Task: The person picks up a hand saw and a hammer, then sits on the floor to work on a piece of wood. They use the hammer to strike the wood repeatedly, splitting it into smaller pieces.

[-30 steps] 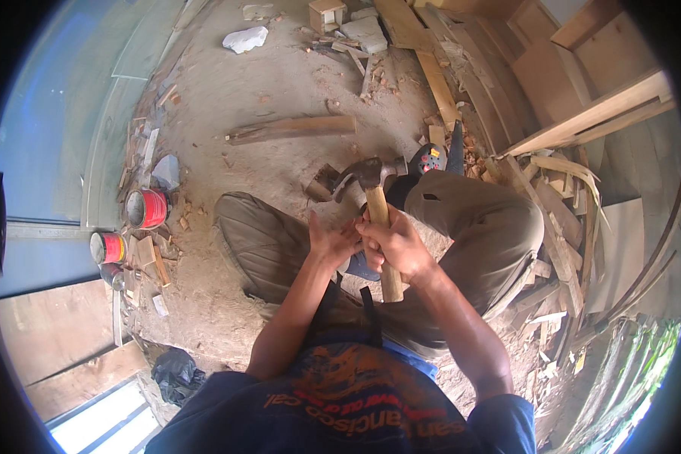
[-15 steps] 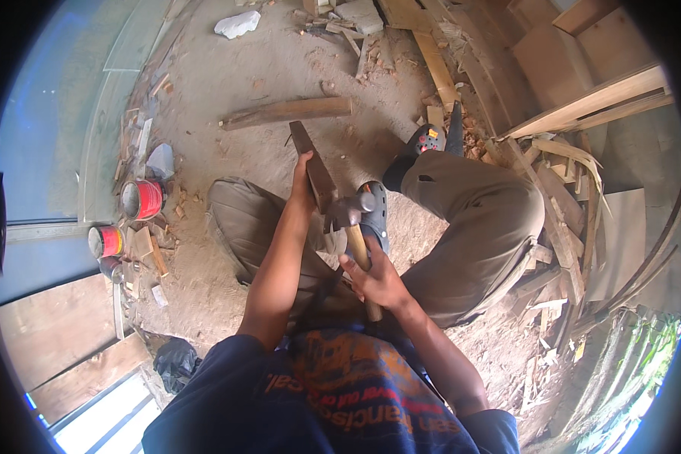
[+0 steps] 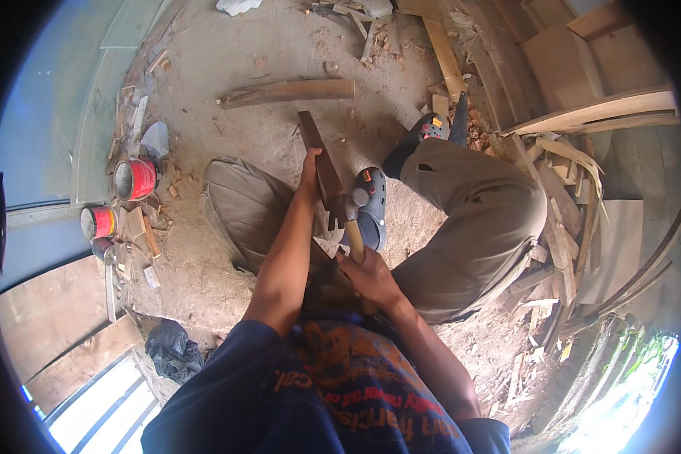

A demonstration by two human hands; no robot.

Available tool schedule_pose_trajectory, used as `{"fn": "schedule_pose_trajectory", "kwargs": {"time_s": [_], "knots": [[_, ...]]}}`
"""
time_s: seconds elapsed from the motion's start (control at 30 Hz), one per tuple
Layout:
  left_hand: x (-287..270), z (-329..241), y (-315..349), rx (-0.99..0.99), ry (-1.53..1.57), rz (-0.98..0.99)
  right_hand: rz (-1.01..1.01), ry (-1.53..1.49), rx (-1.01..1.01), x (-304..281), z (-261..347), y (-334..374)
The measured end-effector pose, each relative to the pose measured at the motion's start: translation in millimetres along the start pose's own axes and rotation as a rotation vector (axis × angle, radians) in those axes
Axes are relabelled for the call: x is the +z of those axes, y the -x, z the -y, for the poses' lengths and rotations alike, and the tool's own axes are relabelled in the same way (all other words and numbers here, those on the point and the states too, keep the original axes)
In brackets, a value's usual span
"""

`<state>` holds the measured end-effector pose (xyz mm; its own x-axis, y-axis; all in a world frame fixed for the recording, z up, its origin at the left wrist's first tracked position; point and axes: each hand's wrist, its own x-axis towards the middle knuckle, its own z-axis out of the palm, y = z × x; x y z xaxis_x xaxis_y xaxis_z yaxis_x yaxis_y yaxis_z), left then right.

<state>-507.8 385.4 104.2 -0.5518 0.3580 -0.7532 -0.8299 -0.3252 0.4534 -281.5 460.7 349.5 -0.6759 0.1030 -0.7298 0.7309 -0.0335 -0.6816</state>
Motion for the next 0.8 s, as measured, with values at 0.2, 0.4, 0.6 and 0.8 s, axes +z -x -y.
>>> {"fn": "schedule_pose_trajectory", "kwargs": {"time_s": [0.2, 0.4, 0.6, 0.8], "knots": [[12, 0, 13, -0.019, -0.066, -0.068, 0.018, 0.095, 0.045, -7, 6, -2], [4, 3, 15, 0.070, 0.011, -0.031, 0.056, 0.175, 0.078, -11, 16, -7], [-3, 12, 7, 0.038, -0.021, -0.070, 0.127, 0.111, 0.187, -14, 32, -12], [6, 5, 22, 0.008, -0.040, -0.170, 0.214, 0.036, 0.370, -21, 50, -19]]}}
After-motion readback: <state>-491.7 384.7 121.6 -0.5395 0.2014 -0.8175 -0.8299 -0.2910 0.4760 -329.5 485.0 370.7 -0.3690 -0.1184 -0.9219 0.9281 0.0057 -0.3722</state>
